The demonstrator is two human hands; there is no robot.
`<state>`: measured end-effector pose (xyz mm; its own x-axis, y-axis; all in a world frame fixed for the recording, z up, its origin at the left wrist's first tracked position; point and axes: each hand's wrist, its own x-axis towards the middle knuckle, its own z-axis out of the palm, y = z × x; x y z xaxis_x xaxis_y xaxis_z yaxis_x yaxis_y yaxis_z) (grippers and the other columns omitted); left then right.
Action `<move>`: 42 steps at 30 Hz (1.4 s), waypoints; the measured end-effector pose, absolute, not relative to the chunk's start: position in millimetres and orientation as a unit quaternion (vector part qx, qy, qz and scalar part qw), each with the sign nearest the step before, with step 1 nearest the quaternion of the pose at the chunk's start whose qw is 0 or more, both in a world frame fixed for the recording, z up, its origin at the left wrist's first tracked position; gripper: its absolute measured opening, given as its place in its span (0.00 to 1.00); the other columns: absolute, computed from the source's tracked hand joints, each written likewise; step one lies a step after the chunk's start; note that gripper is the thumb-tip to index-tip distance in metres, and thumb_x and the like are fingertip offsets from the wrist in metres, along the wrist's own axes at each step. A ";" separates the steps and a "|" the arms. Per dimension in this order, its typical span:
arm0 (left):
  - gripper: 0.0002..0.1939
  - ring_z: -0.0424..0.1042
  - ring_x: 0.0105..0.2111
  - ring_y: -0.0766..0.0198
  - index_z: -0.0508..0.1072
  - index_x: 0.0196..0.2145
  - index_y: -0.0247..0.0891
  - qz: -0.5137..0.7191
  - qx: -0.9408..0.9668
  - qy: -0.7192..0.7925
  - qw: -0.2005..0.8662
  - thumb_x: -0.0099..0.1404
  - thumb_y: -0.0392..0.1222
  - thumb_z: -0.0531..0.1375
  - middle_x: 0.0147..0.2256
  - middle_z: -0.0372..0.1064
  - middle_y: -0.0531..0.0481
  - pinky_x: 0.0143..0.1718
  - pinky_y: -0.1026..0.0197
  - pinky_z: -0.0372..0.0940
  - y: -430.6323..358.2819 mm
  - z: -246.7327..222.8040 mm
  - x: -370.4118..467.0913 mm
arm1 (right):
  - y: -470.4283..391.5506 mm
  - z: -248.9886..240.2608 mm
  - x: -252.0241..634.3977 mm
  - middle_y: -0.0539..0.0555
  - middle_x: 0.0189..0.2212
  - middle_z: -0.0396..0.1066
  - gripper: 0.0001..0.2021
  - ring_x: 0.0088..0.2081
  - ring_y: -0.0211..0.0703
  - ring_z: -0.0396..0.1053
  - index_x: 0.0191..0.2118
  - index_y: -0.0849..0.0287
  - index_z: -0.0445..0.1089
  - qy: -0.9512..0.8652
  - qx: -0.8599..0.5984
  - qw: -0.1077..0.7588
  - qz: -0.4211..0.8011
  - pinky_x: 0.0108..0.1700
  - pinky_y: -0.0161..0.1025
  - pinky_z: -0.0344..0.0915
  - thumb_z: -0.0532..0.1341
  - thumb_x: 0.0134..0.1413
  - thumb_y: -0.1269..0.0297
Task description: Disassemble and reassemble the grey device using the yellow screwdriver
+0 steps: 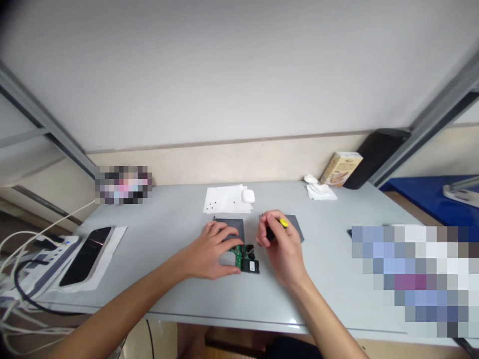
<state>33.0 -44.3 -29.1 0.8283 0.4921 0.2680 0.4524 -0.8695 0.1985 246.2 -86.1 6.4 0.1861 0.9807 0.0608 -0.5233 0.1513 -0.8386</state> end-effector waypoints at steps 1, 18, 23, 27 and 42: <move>0.31 0.63 0.55 0.48 0.74 0.55 0.42 0.162 0.953 0.249 0.065 0.65 0.66 0.65 0.54 0.71 0.43 0.59 0.46 0.55 -45.0 -28.8 33.3 | -85.5 8.5 245.9 0.46 0.21 0.60 0.12 0.20 0.32 0.54 0.32 0.56 0.70 -0.321 -0.350 0.688 0.548 0.25 0.34 0.53 0.69 0.58 0.55; 0.09 0.66 0.48 0.58 0.76 0.42 0.41 0.251 0.894 0.349 0.129 0.78 0.43 0.56 0.42 0.76 0.49 0.52 0.52 0.56 -22.5 -9.8 20.7 | -29.9 35.1 263.4 0.45 0.22 0.58 0.09 0.21 0.30 0.52 0.30 0.59 0.71 -0.258 -0.275 0.727 0.574 0.23 0.29 0.55 0.69 0.53 0.62; 0.11 0.68 0.45 0.57 0.78 0.39 0.40 0.210 0.899 0.375 0.082 0.77 0.44 0.58 0.38 0.77 0.49 0.50 0.51 0.54 25.4 1.1 30.8 | -26.1 37.6 308.8 0.44 0.22 0.56 0.07 0.20 0.28 0.52 0.31 0.59 0.68 -0.214 -0.233 0.765 0.561 0.23 0.28 0.57 0.67 0.53 0.67; 0.11 0.70 0.45 0.56 0.80 0.38 0.39 0.172 0.899 0.400 0.045 0.76 0.43 0.59 0.38 0.78 0.48 0.50 0.50 0.53 63.2 4.8 56.9 | -19.4 31.5 333.1 0.43 0.21 0.57 0.05 0.18 0.27 0.50 0.32 0.59 0.68 -0.197 -0.228 0.782 0.545 0.20 0.28 0.55 0.66 0.53 0.68; 0.13 0.72 0.44 0.53 0.83 0.39 0.37 0.140 0.880 0.449 0.068 0.73 0.43 0.59 0.37 0.78 0.45 0.52 0.50 0.55 99.3 -27.0 66.8 | 3.8 -16.5 307.5 0.48 0.21 0.72 0.17 0.20 0.39 0.69 0.34 0.58 0.68 -0.229 -0.415 0.712 0.519 0.22 0.36 0.71 0.71 0.49 0.52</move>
